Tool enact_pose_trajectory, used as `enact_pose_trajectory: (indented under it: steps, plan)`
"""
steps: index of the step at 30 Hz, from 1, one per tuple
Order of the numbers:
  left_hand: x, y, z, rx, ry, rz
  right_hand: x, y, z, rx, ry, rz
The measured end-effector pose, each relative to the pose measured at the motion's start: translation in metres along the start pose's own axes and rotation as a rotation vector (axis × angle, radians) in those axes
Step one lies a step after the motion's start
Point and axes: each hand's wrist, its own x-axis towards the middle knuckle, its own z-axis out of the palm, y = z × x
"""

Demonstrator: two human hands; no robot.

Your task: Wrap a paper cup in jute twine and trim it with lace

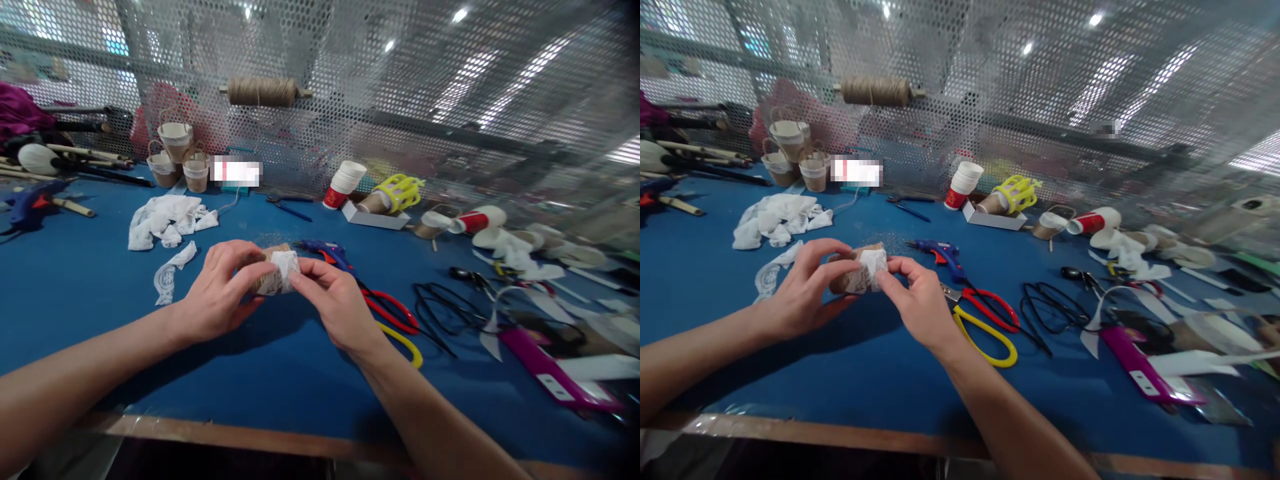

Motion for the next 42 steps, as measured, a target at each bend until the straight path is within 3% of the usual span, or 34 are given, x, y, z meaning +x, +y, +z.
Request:
enact_pose_trajectory:
  steps: [8, 13, 16, 21, 26, 29, 36, 42]
  plan:
    - [0.005, 0.003, -0.003, -0.077, 0.067, 0.014, -0.003, -0.006, 0.003, -0.154, -0.01, -0.085]
    - [0.008, 0.007, -0.011, -0.3, 0.076, -0.128, -0.004, -0.005, 0.002, -0.258, -0.025, -0.153]
    - [0.012, 0.012, -0.018, -0.572, 0.113, -0.318, -0.005, -0.005, 0.001, -0.309, -0.047, -0.207]
    - [0.024, 0.009, -0.024, -1.039, 0.085, -0.793, -0.007, -0.007, 0.003, -0.355, -0.101, -0.31]
    - [0.028, -0.004, -0.024, -1.335, 0.027, -1.047, -0.009, -0.008, 0.004, -0.384, -0.121, -0.356]
    - [0.027, -0.006, -0.026, -1.338, -0.004, -1.061, -0.009, -0.008, 0.004, -0.397, -0.126, -0.366]
    - [0.028, -0.004, -0.026, -1.043, 0.011, -0.949, -0.01, -0.008, 0.006, -0.42, -0.15, -0.422]
    - [0.027, -0.006, -0.027, -0.954, -0.02, -0.904, -0.011, -0.009, 0.004, -0.461, -0.174, -0.531]
